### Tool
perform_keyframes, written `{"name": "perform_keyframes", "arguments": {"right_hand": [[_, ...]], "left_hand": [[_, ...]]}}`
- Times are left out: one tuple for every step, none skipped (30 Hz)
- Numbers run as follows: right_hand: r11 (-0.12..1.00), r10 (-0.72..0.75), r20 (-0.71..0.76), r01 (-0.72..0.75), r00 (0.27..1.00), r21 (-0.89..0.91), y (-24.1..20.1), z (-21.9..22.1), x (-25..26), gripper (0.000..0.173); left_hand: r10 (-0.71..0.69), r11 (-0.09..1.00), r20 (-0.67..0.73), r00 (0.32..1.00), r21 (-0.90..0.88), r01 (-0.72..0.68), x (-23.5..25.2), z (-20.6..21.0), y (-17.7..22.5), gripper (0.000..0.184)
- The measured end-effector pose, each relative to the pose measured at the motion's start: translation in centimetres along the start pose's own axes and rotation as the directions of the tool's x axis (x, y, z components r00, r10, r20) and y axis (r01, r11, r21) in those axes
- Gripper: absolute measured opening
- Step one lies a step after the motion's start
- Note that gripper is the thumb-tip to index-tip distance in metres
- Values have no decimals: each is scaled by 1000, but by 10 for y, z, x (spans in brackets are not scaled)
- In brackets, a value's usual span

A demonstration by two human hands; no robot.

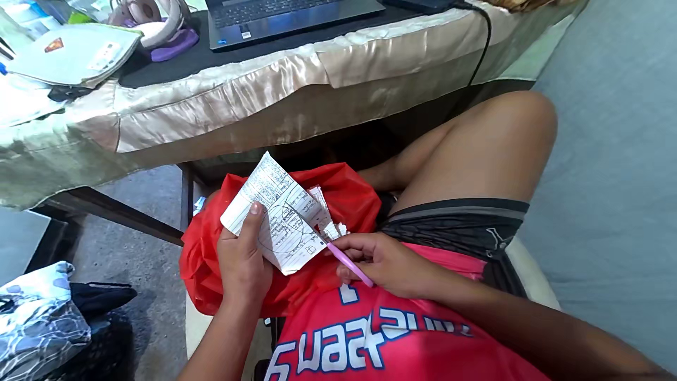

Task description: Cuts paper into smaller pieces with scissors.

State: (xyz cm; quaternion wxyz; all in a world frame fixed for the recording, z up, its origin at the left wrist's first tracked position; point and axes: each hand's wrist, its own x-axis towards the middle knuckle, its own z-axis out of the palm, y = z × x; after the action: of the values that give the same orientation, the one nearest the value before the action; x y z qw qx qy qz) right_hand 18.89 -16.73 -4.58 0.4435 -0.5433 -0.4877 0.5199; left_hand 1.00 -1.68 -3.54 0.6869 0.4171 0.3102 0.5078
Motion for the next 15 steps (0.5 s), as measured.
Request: {"name": "perform_keyframes", "arguments": {"right_hand": [[1000,-3,1,3,1000,6,0,0,0,32],[1000,-8,2,8,1000,10,0,0,-1,32],[1000,-15,1,15,1000,13,1,0,-1,33],[1000,-21,-2,21,1000,19,1,0,-1,33],[999,-25,-1,25,1000,24,1,0,0,33],[999,-27,3,27,1000,26,1,1,0,33],[999,-28,4,27,1000,25,1,1,0,33],[999,-28,3,28,1000,25,0,1,0,33],[999,-30,2,30,1000,26,0,1,0,33],[999,-33,1,33,999,30,1,1,1,33],[999,-37,-1,37,999,35,1,1,1,33],[998,-40,-4,40,999,37,1,2,1,33],[998,-40,-6,40,999,38,1,2,1,33],[999,-37,-9,37,999,39,1,2,1,33],[999,-33,-10,34,999,42,1,2,1,33]], "left_hand": [[14,1000,-16,1000,4,-14,0,1,-1,18],[21,1000,-30,999,12,-20,-1,2,-1,17],[23,1000,-38,999,17,-22,-1,3,-1,17],[24,1000,-41,999,19,-24,-1,4,-1,17],[25,1000,-44,999,18,-24,-2,4,-2,17],[21,1000,-47,999,21,-20,-2,5,-2,17],[13,1000,-50,999,27,-12,-3,6,-2,17],[4,1000,-49,999,31,-2,-4,7,-2,17],[-2,999,-49,999,35,4,-5,7,-4,17],[-5,999,-53,999,35,7,-6,8,-5,18],[-5,999,-58,998,33,7,-7,9,-6,18],[-2,999,-61,998,32,4,-7,9,-6,18],[2,1000,-61,998,31,0,-7,10,-7,17],[8,999,-63,998,35,-6,-7,10,-7,17],[12,999,-68,998,40,-10,-7,10,-7,17]]}}
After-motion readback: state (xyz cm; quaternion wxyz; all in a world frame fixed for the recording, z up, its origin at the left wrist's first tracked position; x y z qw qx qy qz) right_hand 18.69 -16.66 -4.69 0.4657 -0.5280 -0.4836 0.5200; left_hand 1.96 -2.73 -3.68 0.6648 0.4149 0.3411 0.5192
